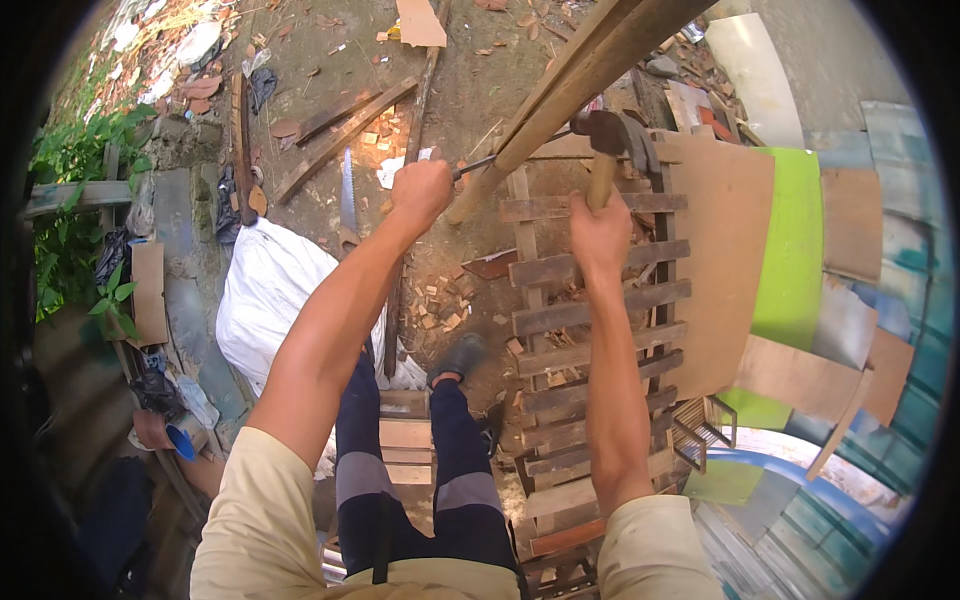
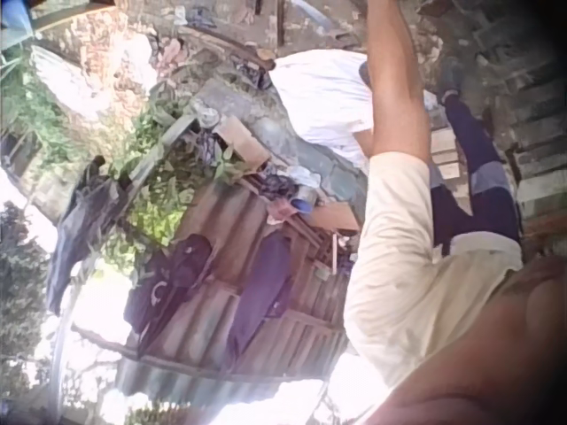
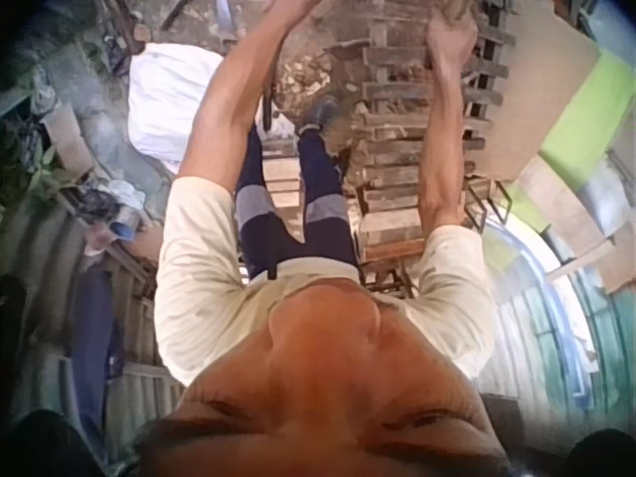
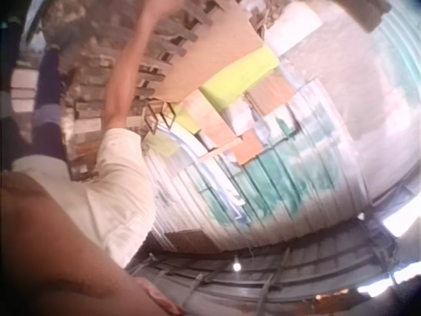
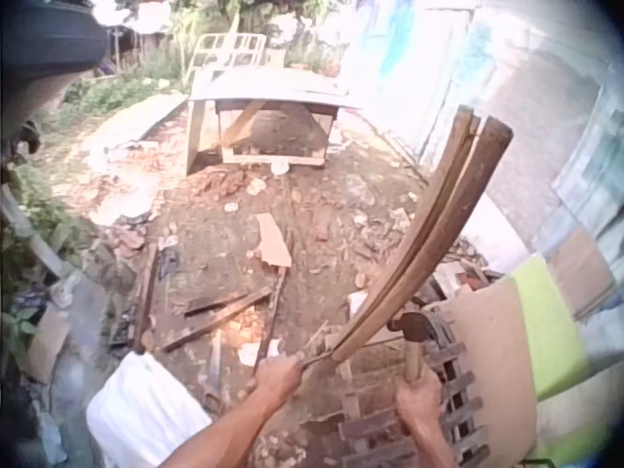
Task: The person sits on the ground and uses a hammer and metal bar to split a long wooden plank into thinner strips. They repeatedly strike the bar to drive it through the wood, then separate and set aside the resulting pieces.
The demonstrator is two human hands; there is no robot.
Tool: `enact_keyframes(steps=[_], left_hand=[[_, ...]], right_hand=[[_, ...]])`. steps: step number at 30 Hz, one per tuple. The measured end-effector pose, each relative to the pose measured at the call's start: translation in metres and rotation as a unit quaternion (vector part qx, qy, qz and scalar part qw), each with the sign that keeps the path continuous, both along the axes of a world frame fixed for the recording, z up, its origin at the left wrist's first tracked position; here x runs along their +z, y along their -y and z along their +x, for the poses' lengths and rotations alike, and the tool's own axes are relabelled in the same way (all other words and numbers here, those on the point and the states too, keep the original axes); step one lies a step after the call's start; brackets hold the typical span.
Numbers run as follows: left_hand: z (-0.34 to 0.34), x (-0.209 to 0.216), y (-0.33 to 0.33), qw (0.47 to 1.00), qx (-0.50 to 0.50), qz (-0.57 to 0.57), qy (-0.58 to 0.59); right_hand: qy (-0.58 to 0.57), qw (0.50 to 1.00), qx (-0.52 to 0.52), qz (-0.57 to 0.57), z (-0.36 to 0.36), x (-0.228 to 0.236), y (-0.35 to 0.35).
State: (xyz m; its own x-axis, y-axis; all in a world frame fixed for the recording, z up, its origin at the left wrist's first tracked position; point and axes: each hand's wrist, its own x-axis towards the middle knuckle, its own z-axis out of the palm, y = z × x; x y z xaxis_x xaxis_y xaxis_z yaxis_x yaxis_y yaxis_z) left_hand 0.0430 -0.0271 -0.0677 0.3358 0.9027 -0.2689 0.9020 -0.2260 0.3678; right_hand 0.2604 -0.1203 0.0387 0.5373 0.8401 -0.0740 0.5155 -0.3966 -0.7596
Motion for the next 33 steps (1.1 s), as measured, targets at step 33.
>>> enact_keyframes(steps=[33], left_hand=[[-0.029, -0.012, 0.016, 1.000, -0.014, -0.005, -0.011]], right_hand=[[0.000, 0.994, 0.095, -0.063, -0.096, -0.023, 0.015]])
